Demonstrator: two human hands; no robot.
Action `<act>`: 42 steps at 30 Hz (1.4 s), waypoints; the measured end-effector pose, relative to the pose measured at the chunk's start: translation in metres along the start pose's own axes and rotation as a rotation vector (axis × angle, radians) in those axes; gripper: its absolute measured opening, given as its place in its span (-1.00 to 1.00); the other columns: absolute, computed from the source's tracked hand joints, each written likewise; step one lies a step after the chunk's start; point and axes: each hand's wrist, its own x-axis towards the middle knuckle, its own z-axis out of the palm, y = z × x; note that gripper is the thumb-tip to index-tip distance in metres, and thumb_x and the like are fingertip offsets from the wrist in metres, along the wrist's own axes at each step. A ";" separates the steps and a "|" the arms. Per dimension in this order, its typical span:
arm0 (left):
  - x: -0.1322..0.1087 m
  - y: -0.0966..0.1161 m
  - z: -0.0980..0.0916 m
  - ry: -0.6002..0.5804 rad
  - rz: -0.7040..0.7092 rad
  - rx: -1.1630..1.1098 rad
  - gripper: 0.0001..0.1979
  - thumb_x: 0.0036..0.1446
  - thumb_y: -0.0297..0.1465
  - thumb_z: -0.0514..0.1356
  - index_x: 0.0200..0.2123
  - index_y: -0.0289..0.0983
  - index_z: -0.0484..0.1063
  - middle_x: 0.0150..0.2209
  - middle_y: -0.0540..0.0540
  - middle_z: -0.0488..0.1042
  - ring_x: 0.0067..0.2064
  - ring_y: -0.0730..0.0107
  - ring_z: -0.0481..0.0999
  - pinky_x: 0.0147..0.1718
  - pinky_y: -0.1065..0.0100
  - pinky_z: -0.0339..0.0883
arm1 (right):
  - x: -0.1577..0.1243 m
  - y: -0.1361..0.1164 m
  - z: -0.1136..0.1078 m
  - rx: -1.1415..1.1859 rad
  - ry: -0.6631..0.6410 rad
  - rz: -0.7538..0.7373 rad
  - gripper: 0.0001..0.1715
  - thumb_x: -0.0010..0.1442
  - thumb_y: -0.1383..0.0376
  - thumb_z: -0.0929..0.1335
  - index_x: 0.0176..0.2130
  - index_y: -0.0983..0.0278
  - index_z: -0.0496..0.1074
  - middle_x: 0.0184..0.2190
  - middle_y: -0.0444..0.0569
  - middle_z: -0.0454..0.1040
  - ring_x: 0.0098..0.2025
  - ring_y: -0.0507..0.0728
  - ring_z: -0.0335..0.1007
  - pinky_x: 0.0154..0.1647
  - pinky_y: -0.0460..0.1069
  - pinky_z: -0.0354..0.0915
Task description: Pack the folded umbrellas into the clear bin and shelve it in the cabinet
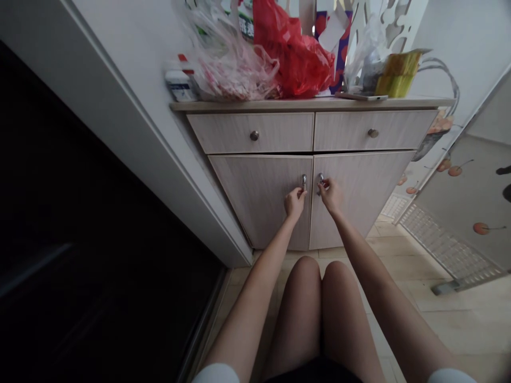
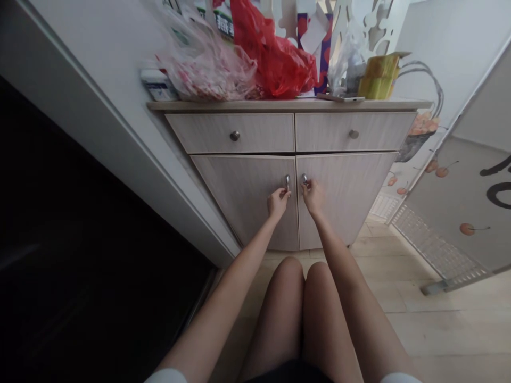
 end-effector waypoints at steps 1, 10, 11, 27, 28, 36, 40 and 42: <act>0.003 -0.001 0.001 -0.007 0.002 0.008 -0.83 0.21 -0.36 0.24 -0.18 -0.28 0.57 -0.19 -0.21 0.61 -0.16 0.24 0.58 -0.15 0.33 0.32 | 0.002 0.001 0.002 0.006 -0.004 0.005 -0.60 0.26 -0.01 0.28 -0.23 0.26 0.45 -0.34 0.04 0.52 -0.32 0.15 0.40 -0.33 -0.02 0.14; 0.019 -0.001 0.006 -0.053 0.004 0.072 -0.82 0.23 -0.34 0.22 -0.16 -0.27 0.56 -0.17 -0.22 0.61 -0.15 0.22 0.57 -0.18 0.34 0.30 | 0.018 0.003 0.013 0.026 -0.051 0.022 -0.64 0.26 0.03 0.28 -0.21 0.26 0.42 -0.37 0.02 0.51 -0.35 0.15 0.40 -0.32 -0.01 0.19; 0.020 -0.001 0.006 -0.056 0.011 0.080 -0.82 0.24 -0.35 0.21 -0.15 -0.27 0.55 -0.17 -0.22 0.61 -0.15 0.22 0.57 -0.17 0.34 0.30 | 0.020 0.003 0.014 0.028 -0.059 0.022 -0.65 0.26 0.03 0.28 -0.21 0.26 0.42 -0.37 0.02 0.51 -0.35 0.15 0.41 -0.31 -0.01 0.20; 0.031 -0.003 0.013 -0.061 -0.003 0.048 -0.83 0.22 -0.38 0.21 -0.15 -0.26 0.54 -0.17 -0.24 0.60 -0.13 0.21 0.57 -0.11 0.30 0.31 | 0.027 0.007 0.022 0.038 -0.054 0.029 -0.61 0.25 -0.01 0.28 -0.20 0.24 0.43 -0.36 0.05 0.54 -0.36 0.15 0.42 -0.31 0.00 0.24; 0.032 -0.003 0.012 -0.068 -0.016 0.038 -0.83 0.22 -0.38 0.21 -0.16 -0.27 0.55 -0.18 -0.24 0.60 -0.14 0.21 0.57 -0.11 0.29 0.32 | 0.027 0.007 0.022 0.041 -0.049 0.033 -0.61 0.24 -0.02 0.28 -0.20 0.24 0.43 -0.36 0.04 0.54 -0.36 0.15 0.42 -0.31 0.00 0.24; 0.029 -0.001 0.010 -0.082 -0.096 -0.206 -0.79 0.17 -0.45 0.21 -0.13 -0.36 0.54 -0.11 -0.30 0.59 -0.11 0.25 0.59 -0.07 0.29 0.38 | 0.023 0.002 0.014 0.081 -0.078 0.036 -0.58 0.22 0.00 0.30 -0.17 0.28 0.42 -0.36 0.02 0.52 -0.35 0.13 0.41 -0.30 -0.03 0.21; 0.005 -0.001 -0.005 -0.020 -0.236 -0.387 -0.77 0.17 -0.27 0.24 -0.24 -0.34 0.50 -0.25 -0.22 0.59 -0.29 0.37 0.58 -0.22 0.34 0.43 | 0.011 -0.002 -0.002 0.208 -0.077 0.003 -0.45 0.16 -0.11 0.29 -0.15 0.30 0.40 -0.34 0.03 0.50 -0.40 0.09 0.37 -0.33 -0.04 0.22; -0.013 -0.003 -0.017 -0.060 -0.327 -0.479 -0.62 0.18 -0.08 0.19 -0.39 -0.31 0.44 -0.43 -0.13 0.53 -0.48 0.45 0.50 -0.40 0.39 0.40 | 0.000 -0.003 -0.014 0.283 -0.053 0.013 -0.41 0.14 -0.20 0.26 -0.28 0.27 0.38 -0.40 -0.01 0.46 -0.43 0.07 0.33 -0.38 -0.05 0.20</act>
